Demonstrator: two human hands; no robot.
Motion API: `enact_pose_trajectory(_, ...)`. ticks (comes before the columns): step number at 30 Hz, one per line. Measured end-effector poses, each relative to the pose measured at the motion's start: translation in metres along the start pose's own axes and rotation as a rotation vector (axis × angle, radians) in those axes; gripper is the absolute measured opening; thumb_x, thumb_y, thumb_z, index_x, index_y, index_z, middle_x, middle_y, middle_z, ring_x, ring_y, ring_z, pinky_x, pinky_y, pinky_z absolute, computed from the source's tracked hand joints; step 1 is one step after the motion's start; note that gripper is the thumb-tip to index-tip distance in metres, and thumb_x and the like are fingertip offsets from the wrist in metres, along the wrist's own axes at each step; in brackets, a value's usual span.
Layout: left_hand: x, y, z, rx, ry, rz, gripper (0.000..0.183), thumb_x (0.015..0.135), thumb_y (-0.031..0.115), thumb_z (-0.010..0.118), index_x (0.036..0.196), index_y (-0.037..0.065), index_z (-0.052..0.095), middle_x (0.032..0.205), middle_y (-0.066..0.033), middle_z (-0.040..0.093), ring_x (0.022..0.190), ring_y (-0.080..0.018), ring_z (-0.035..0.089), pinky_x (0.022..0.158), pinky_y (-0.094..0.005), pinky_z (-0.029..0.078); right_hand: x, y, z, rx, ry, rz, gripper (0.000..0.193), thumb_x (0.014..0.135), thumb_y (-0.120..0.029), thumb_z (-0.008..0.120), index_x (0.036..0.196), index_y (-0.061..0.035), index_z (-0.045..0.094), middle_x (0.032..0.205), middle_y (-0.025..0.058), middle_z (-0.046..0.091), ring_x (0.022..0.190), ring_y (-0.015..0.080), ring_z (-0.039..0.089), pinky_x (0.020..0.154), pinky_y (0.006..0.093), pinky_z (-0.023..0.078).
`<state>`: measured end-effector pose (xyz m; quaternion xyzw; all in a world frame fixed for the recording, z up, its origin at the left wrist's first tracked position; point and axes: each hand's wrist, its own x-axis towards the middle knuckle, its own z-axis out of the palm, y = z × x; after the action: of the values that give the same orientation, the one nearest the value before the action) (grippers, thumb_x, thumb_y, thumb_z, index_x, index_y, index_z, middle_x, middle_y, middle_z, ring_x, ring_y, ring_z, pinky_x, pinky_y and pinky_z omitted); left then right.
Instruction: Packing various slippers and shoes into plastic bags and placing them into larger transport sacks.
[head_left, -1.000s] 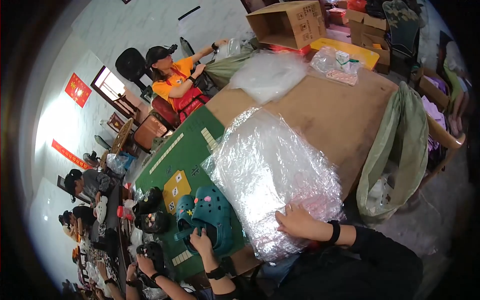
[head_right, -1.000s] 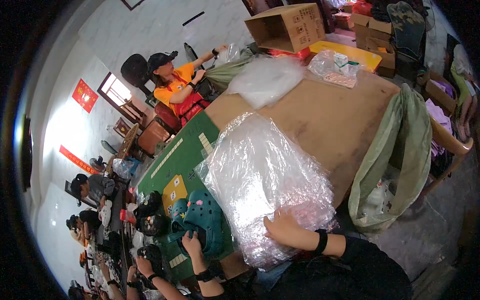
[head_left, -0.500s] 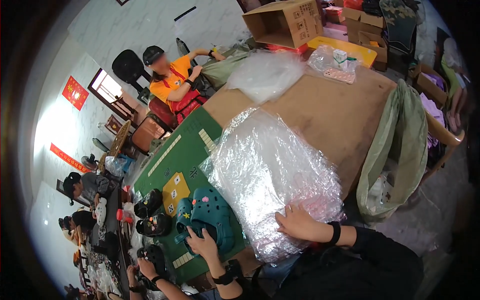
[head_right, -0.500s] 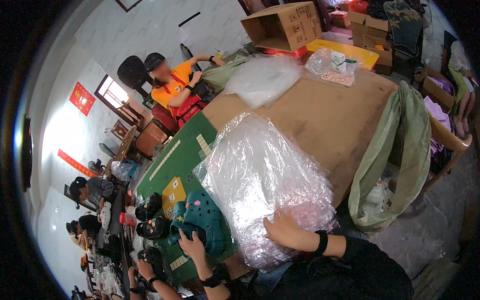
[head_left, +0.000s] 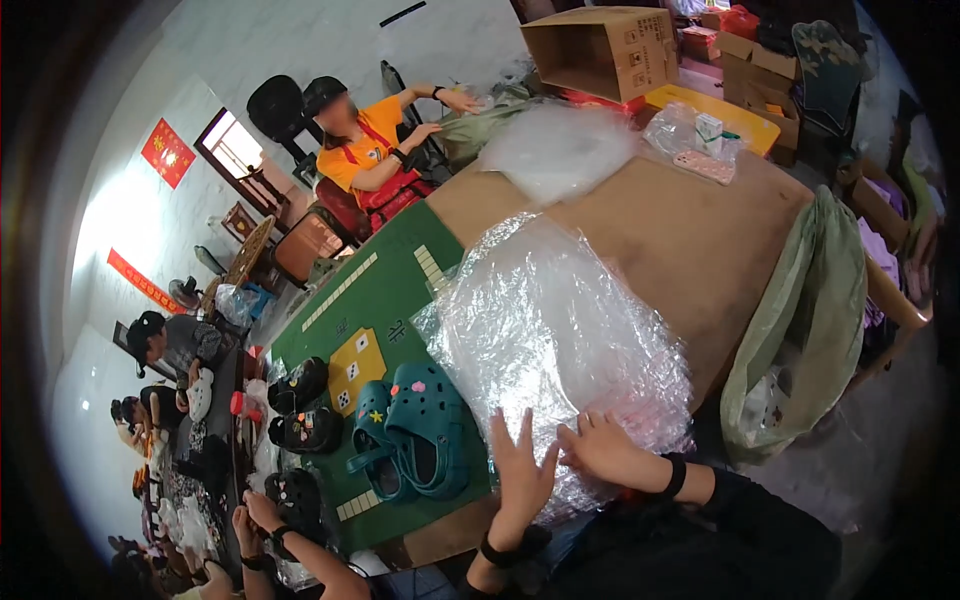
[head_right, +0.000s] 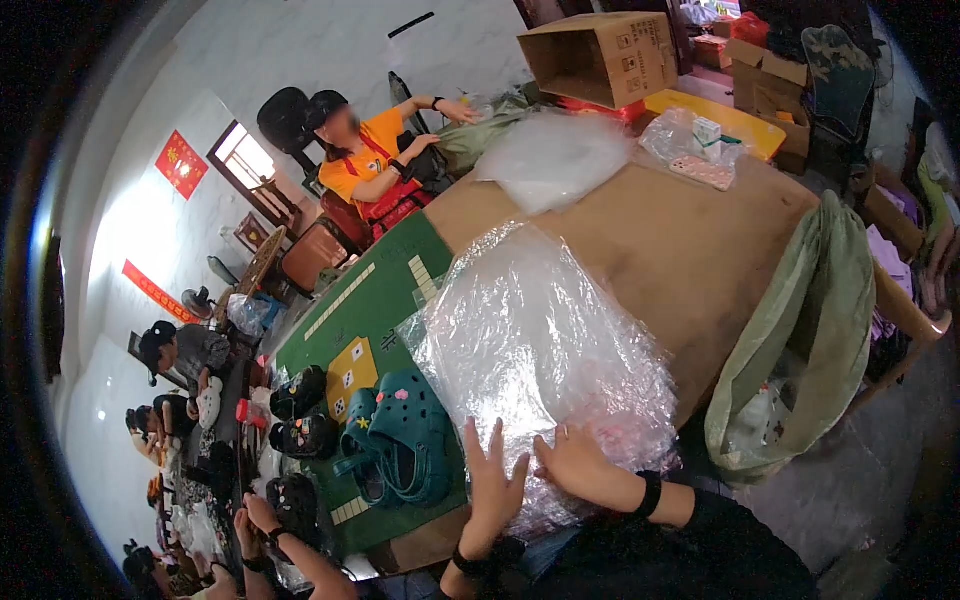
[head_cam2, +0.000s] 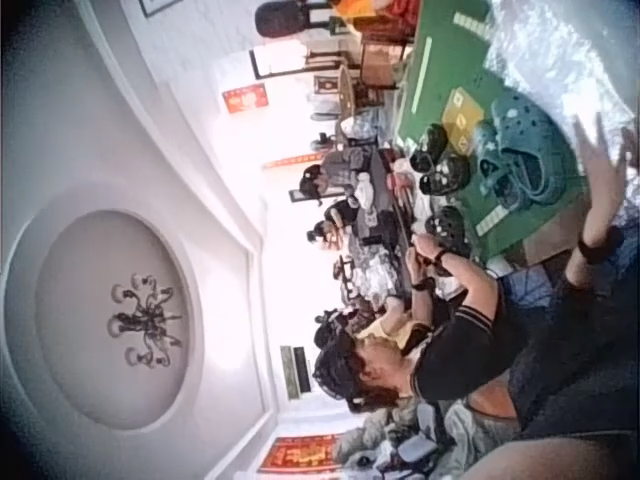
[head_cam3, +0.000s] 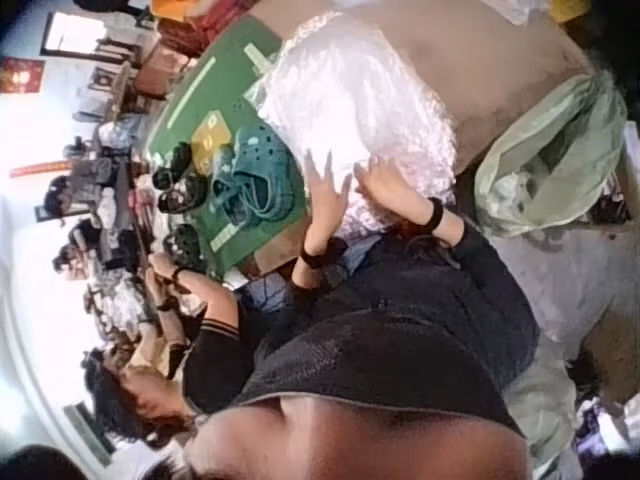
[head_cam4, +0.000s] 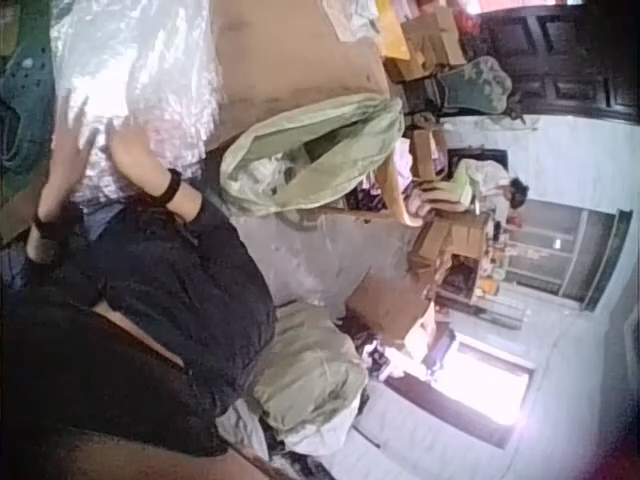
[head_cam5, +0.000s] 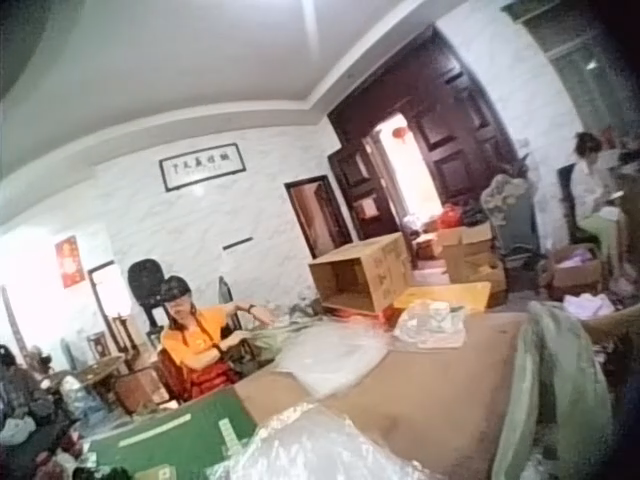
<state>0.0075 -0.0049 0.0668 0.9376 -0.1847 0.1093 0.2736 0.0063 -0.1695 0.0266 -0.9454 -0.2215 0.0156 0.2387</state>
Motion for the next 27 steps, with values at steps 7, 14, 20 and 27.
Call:
enact_pose_trajectory(7,-0.007,-0.001,0.037,-0.183,-0.135,0.096,0.049,0.094,0.022,0.049,0.139,0.003,0.039,0.143,-0.0296,0.030,0.130,-0.0469,0.031,0.108,-0.0515,0.025,-0.003,0.009,0.008,-0.036,-0.086,-0.006,0.046,0.086,-0.021,0.055,0.127,-0.0021,0.049,0.122,0.0316,0.052,0.118,0.0470,0.047,0.094,0.0597,0.037)
enact_pose_trajectory(14,-0.003,-0.007,0.046,-0.214,-0.170,0.104,0.050,0.096,0.027,0.045,0.138,0.002,0.039,0.139,-0.0229,0.040,0.131,-0.0416,0.033,0.109,-0.0500,0.023,0.000,0.008,-0.002,-0.113,-0.083,0.034,0.047,0.083,-0.018,0.054,0.125,0.0012,0.049,0.125,0.0267,0.051,0.116,0.0416,0.048,0.095,0.0523,0.039)
enact_pose_trajectory(20,-0.007,-0.008,0.046,-0.124,-0.093,-0.033,0.050,0.095,0.030,0.046,0.136,0.002,0.041,0.135,-0.0213,0.045,0.130,-0.0404,0.034,0.109,-0.0490,0.024,0.005,0.023,0.010,-0.032,-0.145,-0.112,0.044,0.081,-0.016,0.056,0.121,0.0027,0.052,0.122,0.0260,0.054,0.116,0.0422,0.049,0.095,0.0475,0.042)
enact_pose_trajectory(27,-0.008,-0.004,0.060,-0.139,-0.098,0.034,0.048,0.096,0.035,0.044,0.131,0.002,0.044,0.138,-0.0213,0.042,0.133,-0.0385,0.031,0.110,-0.0487,0.022,0.002,0.014,-0.020,0.023,-0.119,-0.051,0.051,0.077,-0.014,0.061,0.122,0.0076,0.049,0.123,0.0299,0.053,0.116,0.0463,0.048,0.097,0.0483,0.041)
